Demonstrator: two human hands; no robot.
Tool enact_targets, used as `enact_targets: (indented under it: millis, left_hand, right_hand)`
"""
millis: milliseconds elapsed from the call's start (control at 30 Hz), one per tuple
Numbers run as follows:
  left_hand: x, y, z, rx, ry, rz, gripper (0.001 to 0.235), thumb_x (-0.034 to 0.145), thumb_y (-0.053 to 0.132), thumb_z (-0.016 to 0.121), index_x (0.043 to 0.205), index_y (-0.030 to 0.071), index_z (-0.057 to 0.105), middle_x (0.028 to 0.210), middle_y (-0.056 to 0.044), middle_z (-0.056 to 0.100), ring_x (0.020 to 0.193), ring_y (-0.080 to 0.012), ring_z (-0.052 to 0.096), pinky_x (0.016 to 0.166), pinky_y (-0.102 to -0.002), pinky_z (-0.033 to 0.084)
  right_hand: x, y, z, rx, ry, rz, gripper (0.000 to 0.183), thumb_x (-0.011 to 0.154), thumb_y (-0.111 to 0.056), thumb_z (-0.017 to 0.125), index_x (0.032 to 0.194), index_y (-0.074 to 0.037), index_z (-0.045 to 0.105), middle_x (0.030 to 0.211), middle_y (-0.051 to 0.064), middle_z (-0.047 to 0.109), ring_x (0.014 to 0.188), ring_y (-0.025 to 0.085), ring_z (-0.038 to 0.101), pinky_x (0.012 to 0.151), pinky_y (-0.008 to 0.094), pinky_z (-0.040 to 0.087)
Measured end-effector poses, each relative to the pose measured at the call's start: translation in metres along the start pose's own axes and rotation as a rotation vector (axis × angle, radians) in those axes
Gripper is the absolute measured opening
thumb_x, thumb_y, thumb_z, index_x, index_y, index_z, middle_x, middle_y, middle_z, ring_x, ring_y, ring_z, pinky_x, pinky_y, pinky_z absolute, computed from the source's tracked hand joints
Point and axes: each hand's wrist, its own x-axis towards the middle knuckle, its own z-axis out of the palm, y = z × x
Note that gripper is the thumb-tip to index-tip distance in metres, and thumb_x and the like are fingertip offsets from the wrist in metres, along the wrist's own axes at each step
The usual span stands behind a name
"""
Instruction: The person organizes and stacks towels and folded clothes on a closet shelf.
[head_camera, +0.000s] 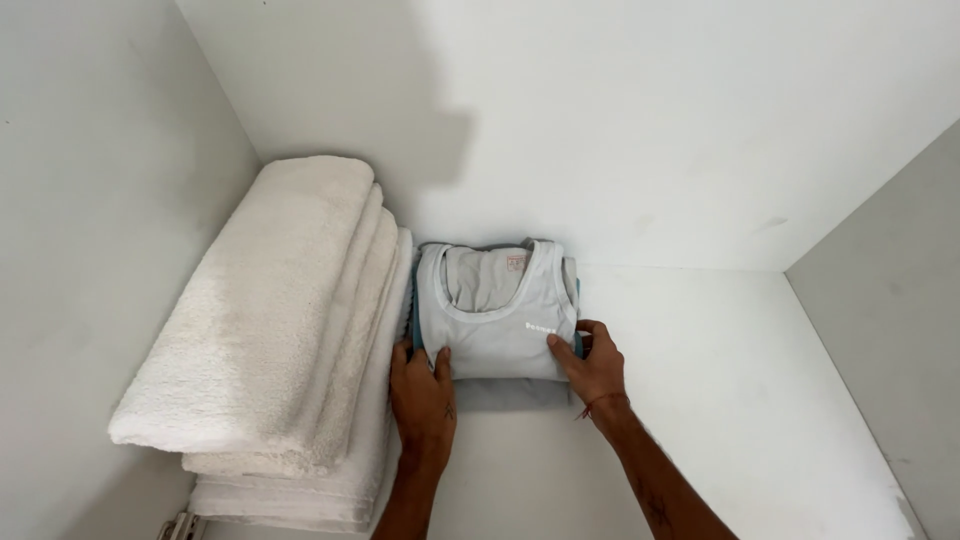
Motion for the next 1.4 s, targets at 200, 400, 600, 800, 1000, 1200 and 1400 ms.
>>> enact_targets:
  millis: [200, 400, 600, 800, 1000, 1200, 1400]
  left_hand:
    - [-0.014, -0.007, 0.005, 0.135, 0.013, -0.005, 0.038, 0.105, 0.025, 0.054, 0.113, -0.011, 0.061, 0.138, -0.028, 0.052, 0.121, -0.0396, 0.058, 0.107, -0.044, 0.046]
    - [-0.016, 0.007, 0.003, 0.155, 0.038, 0.108, 0.039, 0.1, 0.019, 0.057, 0.128, -0.009, 0.052, 0.147, -0.028, 0.043, 0.132, -0.0408, 0.048, 0.112, -0.047, 0.04]
    - [-0.007, 0.027, 0.013, 0.069, 0.199, 0.418, 0.056, 0.092, 0.009, 0.062, 0.141, -0.008, 0.043, 0.157, -0.028, 0.034, 0.144, -0.0435, 0.035, 0.117, -0.053, 0.031]
    - [0.002, 0.046, 0.023, 0.029, -0.203, 0.615, 0.063, 0.094, 0.021, 0.064, 0.148, -0.001, 0.038, 0.163, -0.02, 0.025, 0.153, -0.0373, 0.02, 0.124, -0.053, 0.014]
    - [0.001, 0.017, 0.053, 0.145, -0.11, 0.797, 0.064, 0.103, 0.037, 0.049, 0.159, 0.012, 0.032, 0.168, -0.01, 0.02, 0.154, -0.0293, 0.014, 0.121, -0.054, 0.006]
    - [0.003, 0.018, 0.049, 0.112, -0.144, 0.801, 0.063, 0.104, 0.034, 0.049, 0.159, 0.01, 0.033, 0.169, -0.01, 0.022, 0.155, -0.0294, 0.015, 0.122, -0.054, 0.006]
    - [0.008, 0.02, 0.049, 0.101, -0.224, 0.758, 0.059, 0.104, 0.033, 0.05, 0.154, 0.004, 0.037, 0.163, -0.017, 0.03, 0.154, -0.0329, 0.016, 0.122, -0.056, 0.005]
  right_hand:
    - [-0.016, 0.001, -0.01, -0.057, -0.022, 0.009, 0.072, 0.082, -0.046, 0.078, 0.137, -0.006, 0.055, 0.116, 0.017, 0.069, 0.102, 0.026, 0.07, 0.09, 0.038, 0.059]
    - [0.035, 0.038, 0.013, -0.235, 0.3, -0.395, 0.053, 0.089, -0.04, 0.076, 0.124, -0.002, 0.068, 0.117, 0.023, 0.061, 0.104, 0.033, 0.061, 0.086, 0.041, 0.056]
    - [0.052, -0.05, -0.006, 0.071, 0.119, -0.041, 0.07, 0.086, -0.059, 0.071, 0.126, -0.001, 0.067, 0.115, 0.015, 0.069, 0.099, 0.025, 0.068, 0.087, 0.04, 0.058]
    - [0.102, -0.071, -0.005, 0.207, -0.042, 0.122, 0.056, 0.083, -0.047, 0.079, 0.116, -0.003, 0.067, 0.111, 0.014, 0.072, 0.098, 0.025, 0.07, 0.086, 0.037, 0.06]
    - [0.139, -0.056, 0.001, 0.376, -0.007, -0.07, 0.019, 0.09, -0.019, 0.075, 0.102, -0.003, 0.072, 0.101, 0.009, 0.07, 0.092, 0.021, 0.062, 0.083, 0.037, 0.054]
    - [0.108, -0.064, 0.013, -0.081, 0.345, -0.503, 0.016, 0.097, -0.014, 0.066, 0.105, -0.001, 0.07, 0.11, 0.014, 0.066, 0.099, 0.026, 0.067, 0.091, 0.037, 0.056]
    - [0.093, -0.059, 0.047, -0.553, -0.054, -0.467, 0.053, 0.105, -0.047, 0.044, 0.132, -0.003, 0.057, 0.146, 0.017, 0.05, 0.136, 0.036, 0.043, 0.115, 0.055, 0.029]
